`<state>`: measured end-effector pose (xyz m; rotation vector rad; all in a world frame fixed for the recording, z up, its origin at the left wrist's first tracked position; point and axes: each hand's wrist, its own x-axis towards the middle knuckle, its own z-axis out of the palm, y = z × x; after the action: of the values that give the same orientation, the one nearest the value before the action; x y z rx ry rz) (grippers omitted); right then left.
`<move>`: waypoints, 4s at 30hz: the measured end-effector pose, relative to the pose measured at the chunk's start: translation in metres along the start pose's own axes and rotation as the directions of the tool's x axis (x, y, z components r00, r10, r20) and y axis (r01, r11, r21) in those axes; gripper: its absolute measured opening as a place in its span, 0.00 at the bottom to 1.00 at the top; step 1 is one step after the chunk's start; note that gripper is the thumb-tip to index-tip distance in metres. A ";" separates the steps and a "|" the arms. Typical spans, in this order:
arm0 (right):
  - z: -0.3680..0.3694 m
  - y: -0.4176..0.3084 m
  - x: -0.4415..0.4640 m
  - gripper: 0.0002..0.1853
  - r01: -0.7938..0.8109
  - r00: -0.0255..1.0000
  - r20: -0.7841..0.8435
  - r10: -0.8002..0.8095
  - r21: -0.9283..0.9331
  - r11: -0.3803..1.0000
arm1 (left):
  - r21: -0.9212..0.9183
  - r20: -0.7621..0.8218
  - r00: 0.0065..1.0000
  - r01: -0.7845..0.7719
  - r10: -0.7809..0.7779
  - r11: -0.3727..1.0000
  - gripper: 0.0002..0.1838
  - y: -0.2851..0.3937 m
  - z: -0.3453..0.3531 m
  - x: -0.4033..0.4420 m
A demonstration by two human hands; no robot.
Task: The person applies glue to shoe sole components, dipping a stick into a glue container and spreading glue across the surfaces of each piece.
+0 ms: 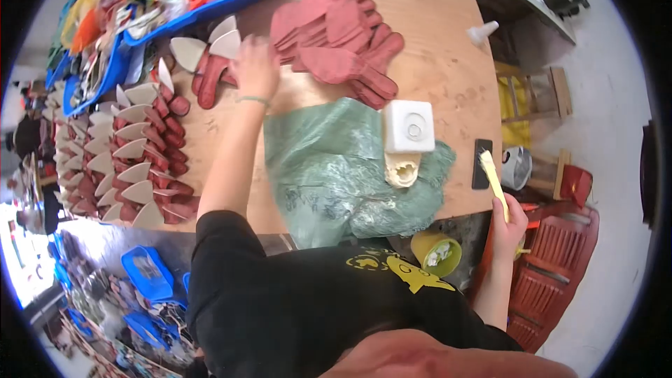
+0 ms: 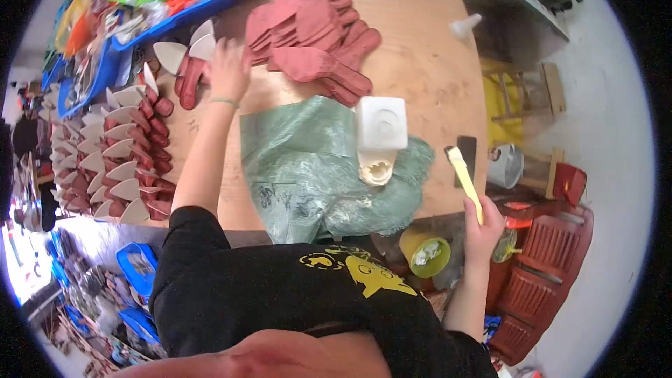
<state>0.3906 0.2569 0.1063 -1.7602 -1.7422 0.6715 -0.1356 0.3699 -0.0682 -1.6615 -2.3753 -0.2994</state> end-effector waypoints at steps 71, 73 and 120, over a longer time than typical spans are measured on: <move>0.103 0.023 0.027 0.21 0.305 0.785 0.616 0.071 -0.484 0.820 | -0.613 0.485 0.851 0.166 -0.202 -0.772 0.18 0.084 -0.198 -0.345; 0.115 0.027 0.032 0.20 0.342 0.774 0.629 0.071 -0.509 0.790 | -0.603 0.488 0.862 0.222 -0.134 -0.766 0.17 0.099 -0.200 -0.341; 0.019 0.054 -0.001 0.14 0.175 0.723 0.568 -0.394 0.401 0.899 | -0.311 0.691 0.717 0.180 -0.093 -0.933 0.13 0.194 -0.154 -0.307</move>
<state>0.4155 0.2578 0.0546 -1.0399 -2.1219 1.4457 0.1595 0.1154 -0.0057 -0.2271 0.6375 1.8527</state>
